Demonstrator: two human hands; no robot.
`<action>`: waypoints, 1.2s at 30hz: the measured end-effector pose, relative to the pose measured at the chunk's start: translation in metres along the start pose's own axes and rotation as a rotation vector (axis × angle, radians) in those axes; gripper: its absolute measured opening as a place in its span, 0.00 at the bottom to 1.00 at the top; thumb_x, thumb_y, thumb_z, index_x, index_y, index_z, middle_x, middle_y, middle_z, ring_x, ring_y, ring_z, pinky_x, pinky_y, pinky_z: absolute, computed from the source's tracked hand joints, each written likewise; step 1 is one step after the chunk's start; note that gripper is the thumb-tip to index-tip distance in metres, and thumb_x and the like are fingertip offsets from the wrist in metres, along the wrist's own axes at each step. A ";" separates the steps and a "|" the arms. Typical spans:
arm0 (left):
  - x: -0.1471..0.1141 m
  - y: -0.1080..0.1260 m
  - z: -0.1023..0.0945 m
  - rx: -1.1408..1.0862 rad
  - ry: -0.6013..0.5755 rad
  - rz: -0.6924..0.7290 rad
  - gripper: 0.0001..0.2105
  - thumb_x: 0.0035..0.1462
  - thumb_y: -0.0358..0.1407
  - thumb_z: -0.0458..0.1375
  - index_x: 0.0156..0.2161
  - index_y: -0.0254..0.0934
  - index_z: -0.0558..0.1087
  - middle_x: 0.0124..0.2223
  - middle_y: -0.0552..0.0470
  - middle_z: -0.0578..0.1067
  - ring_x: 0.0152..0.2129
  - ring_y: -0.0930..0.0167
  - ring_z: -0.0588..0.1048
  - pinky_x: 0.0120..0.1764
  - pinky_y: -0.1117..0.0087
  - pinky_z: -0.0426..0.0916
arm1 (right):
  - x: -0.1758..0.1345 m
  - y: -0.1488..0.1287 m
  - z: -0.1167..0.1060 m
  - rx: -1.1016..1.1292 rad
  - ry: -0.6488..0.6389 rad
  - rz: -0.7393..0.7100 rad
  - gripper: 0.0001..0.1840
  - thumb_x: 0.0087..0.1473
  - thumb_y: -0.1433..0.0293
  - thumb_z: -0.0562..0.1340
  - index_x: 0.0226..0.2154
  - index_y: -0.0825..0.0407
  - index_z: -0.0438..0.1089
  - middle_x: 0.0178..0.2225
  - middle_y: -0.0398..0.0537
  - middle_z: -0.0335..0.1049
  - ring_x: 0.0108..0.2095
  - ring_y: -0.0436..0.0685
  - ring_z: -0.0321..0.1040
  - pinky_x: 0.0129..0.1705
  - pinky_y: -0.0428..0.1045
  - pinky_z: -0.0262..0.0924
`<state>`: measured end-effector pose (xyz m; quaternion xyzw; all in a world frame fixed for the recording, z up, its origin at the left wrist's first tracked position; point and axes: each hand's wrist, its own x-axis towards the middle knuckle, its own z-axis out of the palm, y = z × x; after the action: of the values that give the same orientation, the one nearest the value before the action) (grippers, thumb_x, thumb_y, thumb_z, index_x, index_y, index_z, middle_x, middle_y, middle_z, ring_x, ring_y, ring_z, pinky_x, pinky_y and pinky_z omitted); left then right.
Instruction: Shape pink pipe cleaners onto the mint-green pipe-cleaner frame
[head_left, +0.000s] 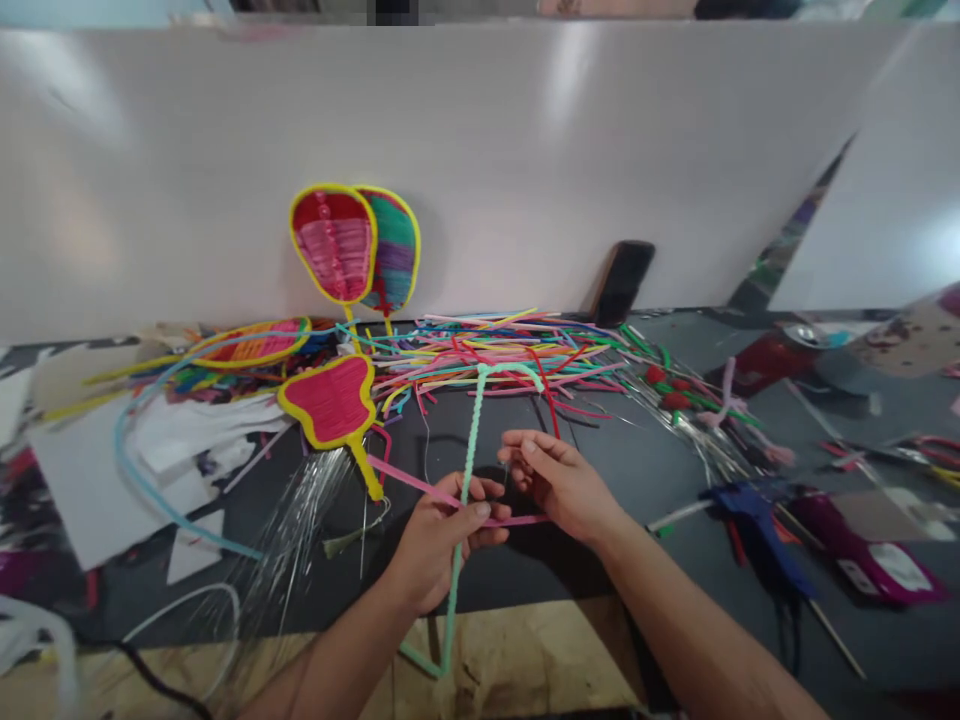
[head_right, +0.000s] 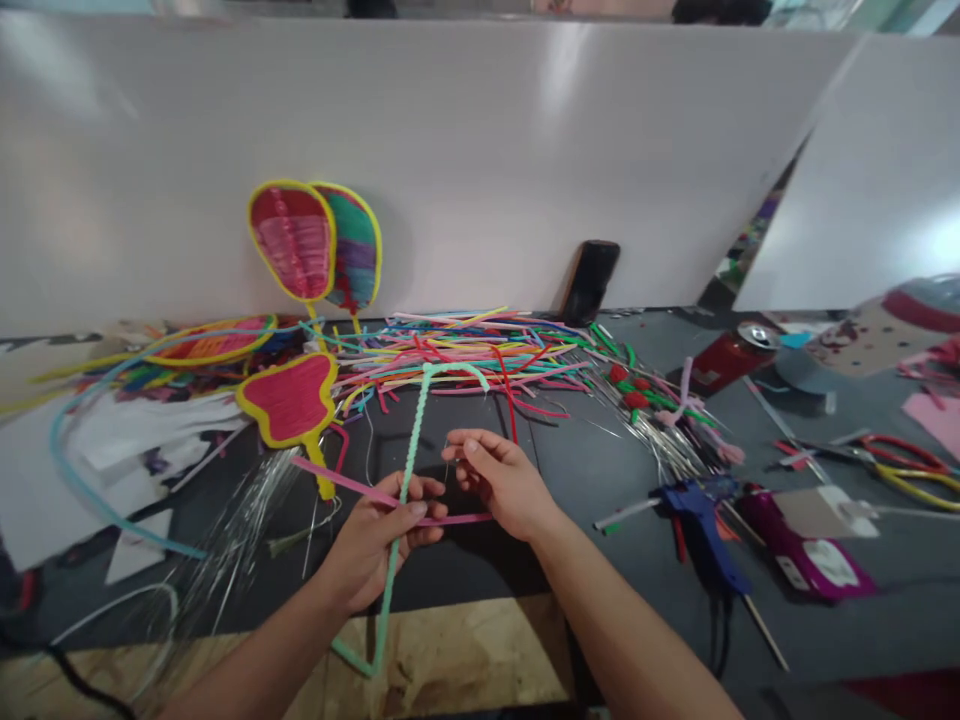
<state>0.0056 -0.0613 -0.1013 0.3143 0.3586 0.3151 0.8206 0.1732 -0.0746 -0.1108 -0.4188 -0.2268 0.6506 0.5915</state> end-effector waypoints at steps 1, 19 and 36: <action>0.000 0.000 0.000 0.000 -0.011 -0.019 0.10 0.44 0.32 0.65 0.30 0.34 0.68 0.39 0.51 0.73 0.31 0.72 0.76 0.30 0.73 0.74 | 0.001 0.000 0.000 0.040 -0.005 0.003 0.14 0.45 0.62 0.67 0.35 0.51 0.74 0.32 0.46 0.74 0.24 0.46 0.62 0.26 0.44 0.57; 0.002 -0.003 0.002 0.040 0.008 -0.139 0.11 0.45 0.30 0.65 0.31 0.34 0.66 0.39 0.47 0.78 0.31 0.70 0.78 0.29 0.75 0.73 | 0.005 0.003 0.001 0.171 -0.033 0.003 0.11 0.44 0.62 0.68 0.28 0.52 0.73 0.25 0.43 0.72 0.20 0.44 0.57 0.22 0.41 0.53; 0.000 -0.003 0.008 -0.095 0.022 -0.040 0.08 0.45 0.26 0.64 0.30 0.32 0.70 0.38 0.49 0.76 0.37 0.68 0.77 0.36 0.73 0.73 | 0.007 0.006 -0.001 0.217 -0.044 0.015 0.09 0.47 0.64 0.67 0.29 0.54 0.72 0.25 0.44 0.72 0.20 0.43 0.58 0.20 0.40 0.52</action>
<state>0.0129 -0.0657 -0.0988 0.2644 0.3584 0.3186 0.8367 0.1709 -0.0690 -0.1184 -0.3397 -0.1647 0.6846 0.6236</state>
